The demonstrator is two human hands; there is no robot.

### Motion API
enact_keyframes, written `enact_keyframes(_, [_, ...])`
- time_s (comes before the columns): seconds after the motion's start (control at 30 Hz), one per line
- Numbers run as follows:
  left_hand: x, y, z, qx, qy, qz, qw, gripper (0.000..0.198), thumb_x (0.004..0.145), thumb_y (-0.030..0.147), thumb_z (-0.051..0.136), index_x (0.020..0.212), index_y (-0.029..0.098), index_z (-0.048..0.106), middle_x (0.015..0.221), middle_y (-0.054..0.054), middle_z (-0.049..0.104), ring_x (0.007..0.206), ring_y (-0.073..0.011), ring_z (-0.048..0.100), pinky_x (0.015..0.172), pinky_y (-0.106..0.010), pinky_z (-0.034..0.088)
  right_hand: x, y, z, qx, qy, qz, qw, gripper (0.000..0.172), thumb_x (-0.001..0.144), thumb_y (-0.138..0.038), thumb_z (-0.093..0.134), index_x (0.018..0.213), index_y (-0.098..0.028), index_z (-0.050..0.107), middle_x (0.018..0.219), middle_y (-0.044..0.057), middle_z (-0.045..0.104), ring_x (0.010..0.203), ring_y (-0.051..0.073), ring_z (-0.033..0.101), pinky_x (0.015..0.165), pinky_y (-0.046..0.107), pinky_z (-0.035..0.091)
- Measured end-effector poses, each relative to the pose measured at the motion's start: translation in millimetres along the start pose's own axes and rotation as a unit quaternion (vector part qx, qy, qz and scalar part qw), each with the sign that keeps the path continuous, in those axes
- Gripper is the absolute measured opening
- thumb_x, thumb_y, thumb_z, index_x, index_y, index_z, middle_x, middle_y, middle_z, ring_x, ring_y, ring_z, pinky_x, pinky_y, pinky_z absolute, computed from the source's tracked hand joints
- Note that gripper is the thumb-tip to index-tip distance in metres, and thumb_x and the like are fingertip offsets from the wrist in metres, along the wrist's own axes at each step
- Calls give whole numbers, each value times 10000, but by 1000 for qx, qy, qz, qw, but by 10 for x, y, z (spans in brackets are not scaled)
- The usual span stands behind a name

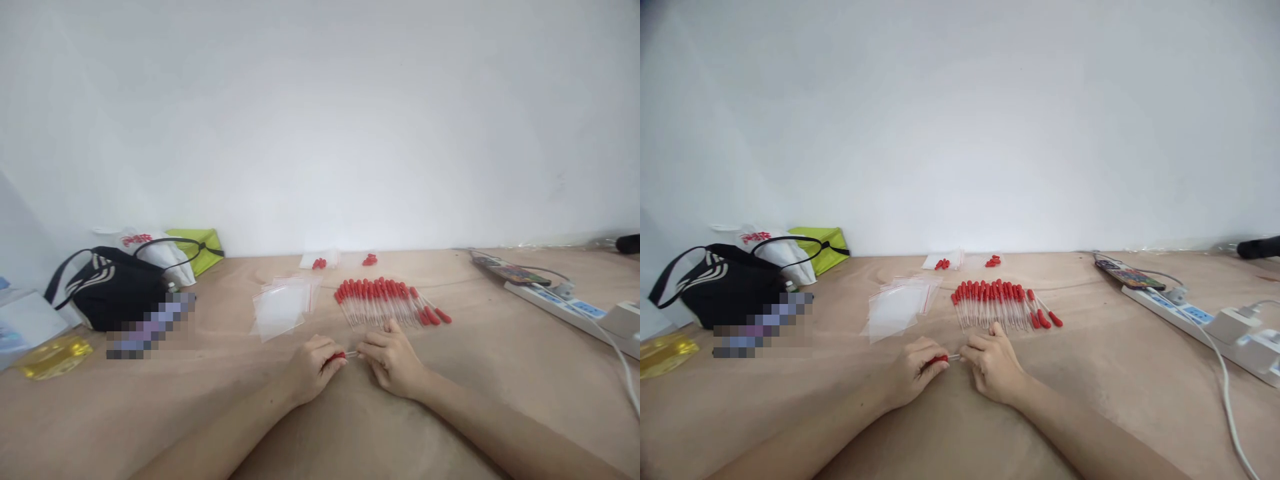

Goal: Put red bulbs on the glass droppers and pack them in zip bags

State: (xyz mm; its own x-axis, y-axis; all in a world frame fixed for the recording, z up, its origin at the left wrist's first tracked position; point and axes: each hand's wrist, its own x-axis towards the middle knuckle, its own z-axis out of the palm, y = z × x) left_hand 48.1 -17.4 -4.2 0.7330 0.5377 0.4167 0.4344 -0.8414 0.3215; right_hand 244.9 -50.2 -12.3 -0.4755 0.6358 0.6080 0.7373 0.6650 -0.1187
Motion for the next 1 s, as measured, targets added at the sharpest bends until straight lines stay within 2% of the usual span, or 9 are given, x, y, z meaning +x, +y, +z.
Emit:
enact_keyframes(0.17, [-1, 18, -5, 5, 4, 13, 1000, 233, 863, 265, 388, 779, 168, 582, 724, -42, 604, 681, -159, 530, 676, -283, 408, 4, -71, 34, 18, -18, 29, 999, 253, 815, -144, 368, 660, -177, 566, 598, -7, 529, 542, 96, 400, 618, 273, 210])
enact_keyframes(0.43, [65, -37, -29, 24, 0, 55, 998, 234, 869, 248, 375, 814, 171, 590, 733, -49, 605, 708, -170, 539, 699, -300, 418, 70, -138, 15, 24, -47, 54, 997, 250, 840, -165, 367, 694, -186, 569, 648, 1, 576, 624, 106, 488, 637, 259, 250])
enact_keyframes(0.53, [84, -126, -50, 36, 22, 62, 997, 233, 872, 243, 374, 928, 189, 593, 806, -53, 606, 792, -179, 542, 750, -314, 418, 95, -172, -55, -15, -57, 65, 996, 205, 809, -173, 418, 693, -191, 586, 675, 18, 606, 693, 135, 508, 641, 273, 256])
enact_keyframes(0.6, [67, -177, -71, 45, 47, 27, 998, 274, 852, 266, 422, 1096, 202, 528, 968, -73, 579, 922, -201, 512, 828, -349, 398, 98, -146, -112, -27, -57, 88, 994, 188, 781, -165, 444, 686, -200, 604, 680, 25, 625, 715, 155, 519, 644, 284, 266])
enact_keyframes(0.7, [21, -220, -98, 34, 63, -61, 996, 425, 807, 280, 494, 1219, 210, 417, 1133, -89, 496, 1046, -225, 447, 889, -386, 373, 81, 41, -201, 15, -30, 204, 978, 211, 767, -184, 433, 704, -217, 631, 714, 18, 657, 690, 161, 552, 632, 276, 313])
enact_keyframes(0.8, [1, -220, -102, -13, 29, -87, 996, 243, 806, 236, 480, 1035, 207, 558, 1041, -66, 545, 962, -199, 504, 843, -346, 414, 57, 379, -285, 79, 21, 370, 925, 238, 759, -241, 416, 719, -204, 647, 737, 24, 674, 662, 159, 587, 575, 242, 363])
enact_keyframes(0.87, [13, -204, -100, -33, 7, -79, 996, 180, 812, 216, 464, 925, 199, 603, 971, -56, 574, 891, -181, 535, 807, -323, 427, 50, 606, -328, 53, 48, 466, 882, 235, 742, -275, 434, 730, -196, 655, 738, 34, 679, 672, 166, 603, 563, 232, 375])
enact_keyframes(0.93, [31, -186, -104, -42, -2, -76, 996, 179, 814, 207, 457, 910, 196, 607, 935, -50, 587, 855, -172, 544, 782, -310, 431, 63, 776, -350, 11, 56, 519, 853, 241, 729, -314, 452, 734, -198, 663, 731, 48, 680, 689, 184, 612, 561, 238, 374])
enact_keyframes(1.0, [43, -177, -115, -44, -3, -80, 996, 178, 811, 206, 461, 916, 197, 605, 919, -46, 592, 845, -171, 545, 771, -305, 432, 102, 868, -342, -15, 55, 535, 843, 254, 723, -350, 461, 733, -203, 668, 727, 63, 680, 700, 200, 613, 566, 251, 372])
